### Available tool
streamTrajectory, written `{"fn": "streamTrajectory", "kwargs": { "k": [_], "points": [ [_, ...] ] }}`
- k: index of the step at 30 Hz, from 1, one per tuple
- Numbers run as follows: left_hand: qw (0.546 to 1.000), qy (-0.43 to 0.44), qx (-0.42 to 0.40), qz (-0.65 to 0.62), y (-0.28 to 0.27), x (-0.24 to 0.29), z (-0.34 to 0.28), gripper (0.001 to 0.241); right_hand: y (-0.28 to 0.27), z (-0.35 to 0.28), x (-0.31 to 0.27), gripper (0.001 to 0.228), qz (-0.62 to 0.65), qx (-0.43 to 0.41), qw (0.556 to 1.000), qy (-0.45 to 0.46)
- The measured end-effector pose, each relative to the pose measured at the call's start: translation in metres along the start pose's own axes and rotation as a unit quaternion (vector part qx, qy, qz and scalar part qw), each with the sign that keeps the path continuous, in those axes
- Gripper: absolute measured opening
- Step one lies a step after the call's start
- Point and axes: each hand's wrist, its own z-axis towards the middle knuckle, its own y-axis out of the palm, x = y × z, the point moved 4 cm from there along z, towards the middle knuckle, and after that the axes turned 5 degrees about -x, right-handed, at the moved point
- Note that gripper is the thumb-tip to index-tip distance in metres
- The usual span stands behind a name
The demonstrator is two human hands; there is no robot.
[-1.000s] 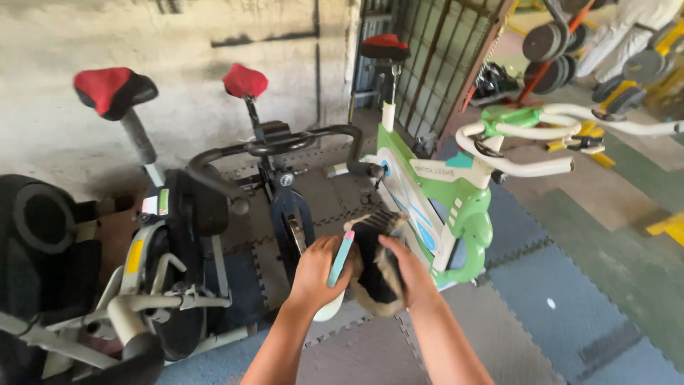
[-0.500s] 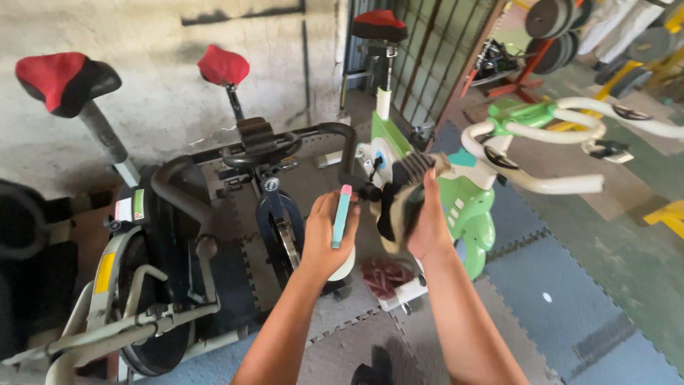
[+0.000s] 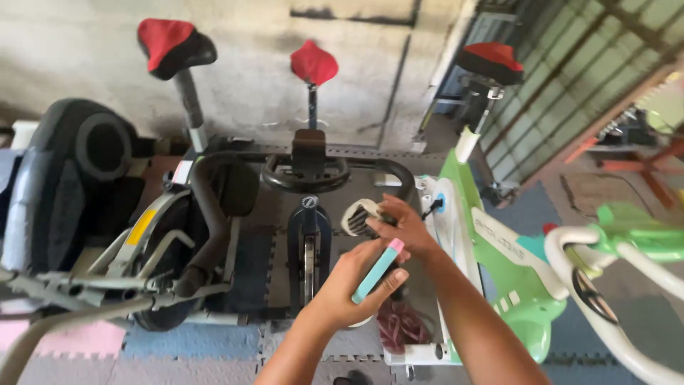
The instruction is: Cleaning various pieces of gym equipment using a spray bottle and a cloth.
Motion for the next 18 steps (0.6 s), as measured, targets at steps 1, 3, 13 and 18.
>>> {"fn": "streamTrajectory", "kwargs": {
  "k": [1, 3, 13, 18],
  "points": [
    [0.999, -0.006, -0.044, -0.017, 0.005, -0.004, 0.002, 0.023, -0.008, 0.01, -0.001, 0.043, -0.13, 0.0, 0.991, -0.045],
    [0.997, -0.016, -0.074, -0.027, 0.009, -0.009, 0.004, 0.026, -0.018, 0.028, -0.005, 0.043, -0.252, -0.015, 0.963, -0.1],
    [0.986, -0.036, -0.111, -0.116, 0.019, -0.019, 0.007, 0.015, -0.062, 0.083, -0.017, 0.054, -0.337, 0.052, 0.935, 0.1],
    [0.979, -0.031, -0.125, -0.158, 0.018, -0.026, 0.0, 0.014, -0.047, 0.066, 0.013, 0.05, -0.354, 0.091, 0.926, 0.095]
  ]
}}
